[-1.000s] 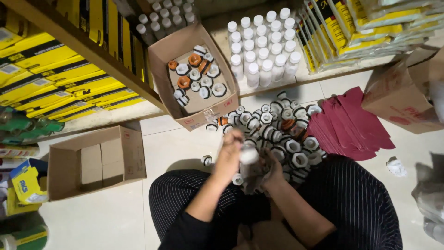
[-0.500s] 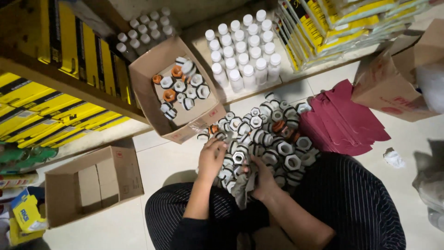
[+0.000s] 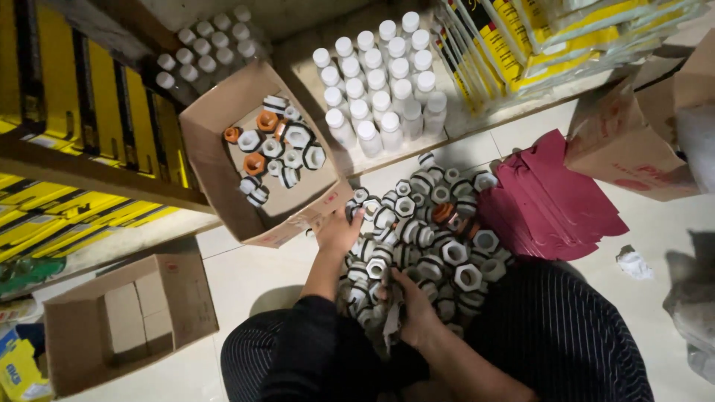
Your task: The person sits on the floor and sorts through a pile of white and orange plastic pipe fittings. They pick up individual fittings, separate them, and place them into a cardboard box nearby.
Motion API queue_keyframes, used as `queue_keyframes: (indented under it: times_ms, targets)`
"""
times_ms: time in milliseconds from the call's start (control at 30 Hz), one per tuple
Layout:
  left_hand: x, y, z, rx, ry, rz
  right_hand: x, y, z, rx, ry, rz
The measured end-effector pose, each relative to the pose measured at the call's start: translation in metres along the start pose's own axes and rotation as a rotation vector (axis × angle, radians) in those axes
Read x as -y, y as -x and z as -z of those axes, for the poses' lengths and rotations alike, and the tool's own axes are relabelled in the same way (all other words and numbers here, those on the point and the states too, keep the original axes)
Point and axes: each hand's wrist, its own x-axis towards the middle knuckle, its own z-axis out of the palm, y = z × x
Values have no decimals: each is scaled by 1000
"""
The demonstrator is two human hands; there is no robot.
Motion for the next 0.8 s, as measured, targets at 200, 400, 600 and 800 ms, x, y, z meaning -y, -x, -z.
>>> queue_keyframes:
  times_ms: [200,400,600,800]
  targets:
    - [-8,-22,-4,-31,-140,-90,11,12,-17,-120,72,-32]
    - [8,-17,-19,-179,-96,-152,10,7,-7,-47,64,-29]
    - [10,13,2,-26,21,-100,2,18,-14,-80,92,40]
    - [21,35,-4,30,-44,-98,-3,0,5,30,90,92]
